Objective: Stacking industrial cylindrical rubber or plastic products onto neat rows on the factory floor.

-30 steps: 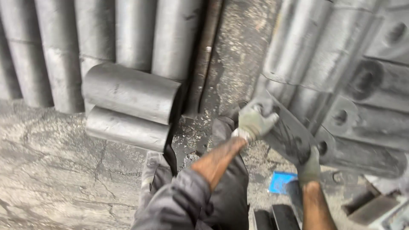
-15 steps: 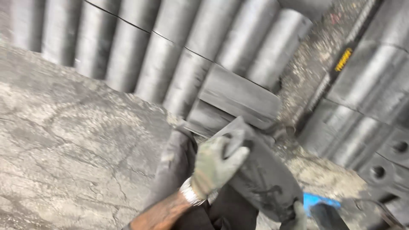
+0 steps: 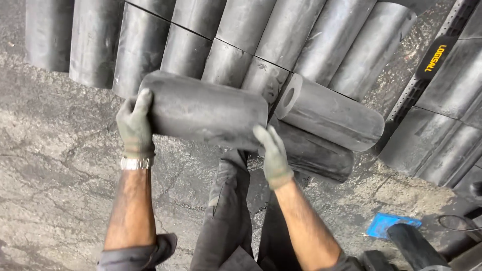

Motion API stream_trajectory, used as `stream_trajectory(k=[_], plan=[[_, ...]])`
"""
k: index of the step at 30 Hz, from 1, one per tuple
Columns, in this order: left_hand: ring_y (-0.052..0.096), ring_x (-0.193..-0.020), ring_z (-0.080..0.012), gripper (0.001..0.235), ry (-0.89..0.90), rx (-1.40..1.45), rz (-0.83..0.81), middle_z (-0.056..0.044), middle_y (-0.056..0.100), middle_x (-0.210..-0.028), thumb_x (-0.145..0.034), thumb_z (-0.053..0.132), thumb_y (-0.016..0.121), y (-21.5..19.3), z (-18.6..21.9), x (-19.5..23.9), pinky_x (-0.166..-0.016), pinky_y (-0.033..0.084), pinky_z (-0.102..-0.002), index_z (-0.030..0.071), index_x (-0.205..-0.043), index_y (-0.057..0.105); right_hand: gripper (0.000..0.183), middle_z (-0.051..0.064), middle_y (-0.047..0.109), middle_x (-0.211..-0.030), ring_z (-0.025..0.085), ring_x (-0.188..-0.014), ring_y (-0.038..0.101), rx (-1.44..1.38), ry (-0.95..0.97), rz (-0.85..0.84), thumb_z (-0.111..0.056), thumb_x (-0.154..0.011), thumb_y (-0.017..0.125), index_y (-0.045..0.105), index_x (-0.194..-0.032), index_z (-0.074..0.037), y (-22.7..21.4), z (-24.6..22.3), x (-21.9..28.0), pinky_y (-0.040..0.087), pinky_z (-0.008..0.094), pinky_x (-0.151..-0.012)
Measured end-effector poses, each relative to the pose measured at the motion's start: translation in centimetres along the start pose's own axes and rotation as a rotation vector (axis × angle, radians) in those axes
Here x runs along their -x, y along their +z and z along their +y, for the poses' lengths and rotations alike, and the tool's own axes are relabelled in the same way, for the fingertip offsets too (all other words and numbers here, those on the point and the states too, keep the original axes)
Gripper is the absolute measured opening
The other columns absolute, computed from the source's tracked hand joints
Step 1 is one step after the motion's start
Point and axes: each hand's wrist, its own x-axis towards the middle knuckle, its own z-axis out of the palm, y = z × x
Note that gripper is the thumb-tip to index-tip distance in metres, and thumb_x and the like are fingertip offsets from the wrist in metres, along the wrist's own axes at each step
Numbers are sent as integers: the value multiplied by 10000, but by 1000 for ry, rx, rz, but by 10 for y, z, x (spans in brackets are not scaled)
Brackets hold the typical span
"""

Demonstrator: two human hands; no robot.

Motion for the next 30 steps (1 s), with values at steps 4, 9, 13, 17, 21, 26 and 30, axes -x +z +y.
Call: stream_trajectory(k=[4, 9, 13, 17, 21, 26, 30], plan=[[674, -856, -198, 610, -11, 40, -68, -112, 723, -949, -924, 603, 632, 33, 5, -56, -804, 563, -386, 13, -1043, 730, 901, 195, 379, -1626, 290, -1534, 292, 85, 75, 123, -530, -876, 597, 347, -1536, 29, 17, -11, -46, 172, 486, -1237], [679, -835, -241, 706, -82, 97, -181, -160, 718, -924, -925, 662, 592, 90, 11, -93, -784, 587, -415, -29, -982, 723, 843, 181, 259, -1631, 290, -1518, 259, 82, 8, 301, -461, -940, 614, 247, -1560, -25, 10, -24, -31, 224, 491, -1214], [684, -856, -129, 661, -110, 41, -191, -73, 769, -953, -904, 668, 620, 129, -16, -116, -817, 529, -309, 37, -1028, 773, 356, 141, 722, -1230, 231, -1160, 673, 425, -337, 29, -279, -1027, 561, 684, -1237, -19, 0, -14, 10, 539, 366, -1024], [644, -771, -101, 604, -129, 240, -192, -47, 749, -884, -907, 566, 705, 145, -32, -130, -721, 555, -262, -29, -990, 774, 325, 95, 748, -1149, 172, -1093, 710, 482, -133, -58, -288, -997, 583, 702, -1157, -31, -12, 29, 35, 610, 317, -909], [655, -777, -79, 541, -79, 198, -164, -24, 758, -858, -908, 538, 711, 151, -4, -122, -715, 553, -234, 4, -947, 788, 297, 94, 769, -1066, 169, -1010, 736, 495, -22, -64, -261, -975, 623, 711, -1146, -34, -12, 52, 46, 617, 309, -863], [598, -719, -94, 588, -82, -80, -244, -9, 700, -768, -914, 639, 649, 158, 14, -121, -705, 512, -285, 72, -791, 745, 287, 79, 767, -1081, 154, -1015, 733, 557, 72, -68, -245, -967, 627, 711, -1147, -38, 2, 54, 45, 598, 292, -877], [598, -724, -92, 601, -75, -73, -272, -1, 698, -745, -904, 658, 626, 166, 11, -114, -722, 513, -290, 88, -746, 735, 292, 91, 765, -1085, 170, -1015, 726, 474, 82, -54, -239, -968, 625, 710, -1158, -35, 2, 51, 43, 597, 306, -872]])
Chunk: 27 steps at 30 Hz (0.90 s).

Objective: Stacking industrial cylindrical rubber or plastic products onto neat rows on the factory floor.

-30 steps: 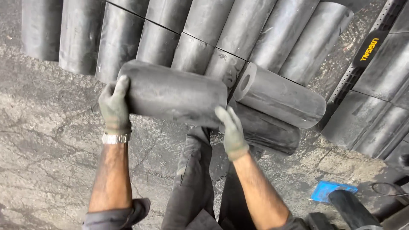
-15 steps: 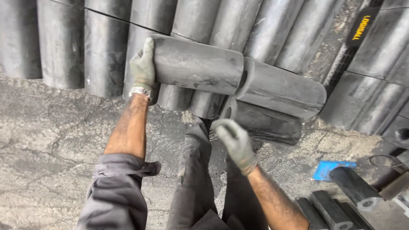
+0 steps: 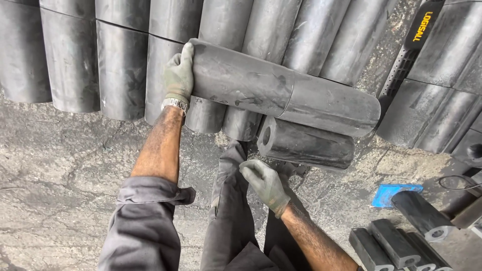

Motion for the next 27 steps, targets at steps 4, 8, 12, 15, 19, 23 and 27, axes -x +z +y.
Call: stream_trajectory(k=[4, 8, 12, 15, 19, 23, 27], plan=[[550, -692, -104, 619, -22, -20, 31, -6, 631, -693, -934, 644, 604, -4, -2, 1, -688, 487, -304, 69, -718, 684, 288, 98, 763, -1081, 170, -1047, 728, -54, -46, -17, -242, -983, 619, 709, -1153, -28, -4, -4, -8, 601, 305, -913], [549, -670, -100, 608, -35, -2, 92, 3, 630, -664, -923, 627, 612, -1, -3, 8, -663, 488, -303, 63, -714, 701, 281, 90, 757, -1088, 170, -1060, 722, -80, -48, 0, -225, -986, 618, 708, -1156, -20, -18, 4, -5, 594, 308, -934], [557, -671, -103, 603, 18, 13, 24, -11, 648, -702, -932, 623, 616, -4, -19, -7, -687, 502, -301, 55, -766, 731, 271, 97, 771, -1060, 176, -1032, 740, -120, -16, 23, -217, -972, 624, 714, -1135, -20, -37, 26, 0, 605, 314, -908], [594, -719, -140, 631, 60, -182, 63, -97, 698, -762, -945, 600, 656, -14, -20, -11, -722, 526, -318, -11, -846, 777, 267, 94, 769, -1091, 172, -1067, 729, -157, -38, 38, -209, -967, 642, 718, -1145, -24, -62, 42, 1, 590, 309, -953], [719, -969, -165, 623, 180, -99, 102, -105, 792, -1039, -936, 597, 675, -4, -29, -12, -871, 548, -281, 22, -1160, 766, 283, 79, 763, -1101, 166, -1083, 716, -226, -27, 85, -230, -977, 622, 713, -1145, -21, -111, 51, 21, 579, 311, -955], [705, -1083, -225, 682, 78, -193, 246, -148, 760, -1163, -984, 625, 645, -16, -47, -27, -959, 535, -331, 15, -1276, 725, 307, 77, 769, -1065, 175, -1035, 709, -243, 62, 78, -248, -967, 619, 726, -1152, -28, -157, 89, 22, 584, 313, -910], [647, -1148, -277, 766, -265, -377, 322, -207, 610, -1321, -989, 646, 530, 40, 53, 68, -976, 554, -406, 76, -1492, 448, 309, 81, 763, -1073, 180, -1029, 705, -310, 31, 110, -252, -984, 606, 720, -1159, -23, -217, 145, 34, 588, 311, -907]])
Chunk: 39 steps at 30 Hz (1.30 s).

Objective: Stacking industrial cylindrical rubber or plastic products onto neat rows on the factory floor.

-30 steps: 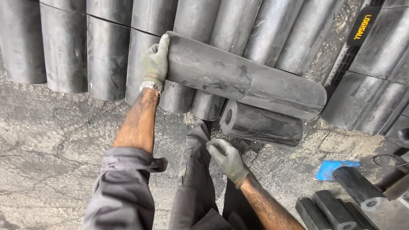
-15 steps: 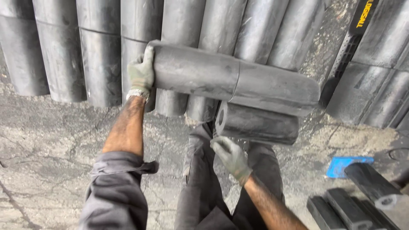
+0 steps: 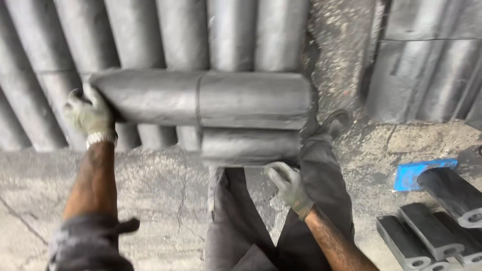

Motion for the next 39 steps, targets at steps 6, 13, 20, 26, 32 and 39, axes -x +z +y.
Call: stream_trajectory(k=[6, 13, 20, 26, 32, 39], plan=[[494, -1434, -369, 426, 1300, 86, 112, -216, 329, -1572, -1234, 292, 616, 142, 51, 220, -1219, 547, -401, 19, -1524, 465, 323, 80, 792, -1099, 170, -1065, 736, -104, 61, 325, -258, -961, 620, 731, -1170, -38, -171, 49, 11, 589, 308, -914], [692, -1059, -247, 327, 1030, 51, -975, -123, 733, -1113, -932, 269, 714, 401, 112, 561, -957, 542, -361, 43, -1168, 697, 308, 99, 759, -1134, 186, -1070, 697, -279, 61, 658, -216, -998, 629, 707, -1212, -10, -360, 164, 33, 548, 320, -938], [436, -1447, -323, 1099, 353, -121, -1440, -225, 498, -1509, -776, 682, 706, 651, 127, 733, -1136, 401, -399, -43, -1526, 361, 356, 97, 768, -1147, 201, -1088, 737, -845, 161, 681, -240, -960, 647, 681, -1213, 9, -414, 247, 65, 577, 329, -979], [587, -1350, -374, 1207, 127, 40, -1250, -285, 600, -1420, -595, 710, 774, 699, 111, 764, -1124, 478, -431, -106, -1424, 456, 362, 104, 763, -1128, 220, -1047, 727, -860, 80, 705, -251, -957, 657, 704, -1217, -3, -419, 292, 83, 557, 351, -935], [596, -1303, -370, 1025, 80, 119, -1099, -308, 623, -1369, -652, 654, 828, 601, 70, 795, -1127, 440, -458, -134, -1264, 591, 573, 79, 597, -1429, 222, -1231, 595, -1019, 81, 967, -476, -991, 488, 543, -1414, -94, -529, 258, 48, 507, 379, -985], [722, -914, -210, 551, 330, 253, -950, -162, 775, -1066, -759, 258, 859, 450, 22, 789, -856, 602, -332, -92, -1149, 689, 621, 50, 638, -1421, 236, -1264, 603, -1535, -344, 736, -516, -991, 459, 581, -1430, -94, -562, 232, -9, 473, 365, -1082]])
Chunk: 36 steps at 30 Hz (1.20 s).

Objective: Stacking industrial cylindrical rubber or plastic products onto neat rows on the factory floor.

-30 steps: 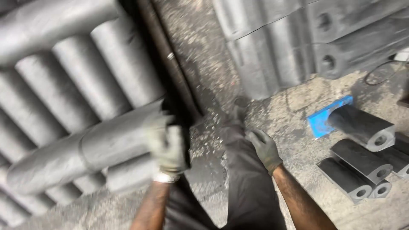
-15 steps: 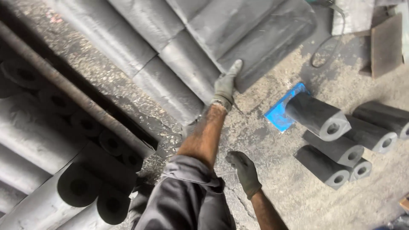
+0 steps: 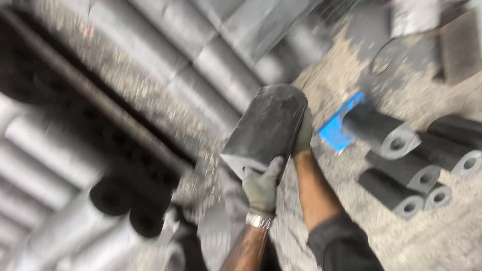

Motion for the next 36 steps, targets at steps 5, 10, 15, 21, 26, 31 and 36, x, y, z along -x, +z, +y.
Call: stream_trajectory(k=[5, 10, 15, 21, 26, 31, 36], plan=[[674, -758, -211, 682, -379, -496, 153, -199, 752, -872, -768, 502, 908, -101, -38, 48, -734, 544, -312, -110, -990, 705, 514, 81, 683, -1310, 244, -1178, 642, 167, 252, -28, -478, -999, 535, 676, -1293, -80, -63, 99, 36, 489, 402, -1070], [695, -697, -215, 734, -482, -298, 171, -211, 763, -830, -703, 510, 893, -262, -91, 102, -661, 583, -324, -144, -966, 686, 625, 100, 613, -1376, 262, -1268, 527, 1211, 396, -70, -580, -991, 521, 657, -1363, -97, -22, 150, 117, 405, 419, -1061], [759, -847, -183, 771, -625, 174, 372, -177, 800, -953, -674, 368, 968, -422, -203, 149, -795, 615, -308, -130, -1091, 551, 726, 256, 742, -1317, 305, -1301, 663, 1926, 465, -206, -634, -985, 573, 707, -1338, -14, -10, 245, 233, 482, 400, -1099], [712, -820, -176, 537, -493, 312, 631, -142, 807, -938, -676, 302, 902, -610, -184, 207, -769, 579, -300, -86, -1018, 758, 716, 70, 516, -1576, 192, -1473, 443, 1730, 571, -468, -542, -961, 511, 519, -1489, -59, 8, 385, 390, 306, 325, -1198], [628, -676, -181, 485, -360, 105, 816, -121, 723, -810, -807, 420, 799, -762, -212, 221, -605, 518, -312, -37, -944, 718, 699, 121, 557, -1529, 240, -1419, 496, 1594, 594, -599, -470, -963, 553, 496, -1505, -33, 9, 484, 493, 348, 352, -1185], [602, -690, -189, 513, -176, 59, 876, -110, 692, -804, -863, 541, 666, -897, -211, 189, -606, 487, -340, 53, -988, 762, 636, 88, 591, -1489, 207, -1403, 493, 1639, 510, -715, -394, -938, 584, 529, -1482, -70, 81, 571, 589, 319, 343, -1172], [674, -852, -175, 449, 42, -7, 869, -85, 730, -952, -873, 409, 661, -982, -187, 122, -752, 534, -326, 23, -1087, 747, 567, 130, 609, -1423, 226, -1325, 539, 1380, 402, -656, -343, -969, 584, 555, -1433, -19, 108, 642, 593, 376, 364, -1141]])
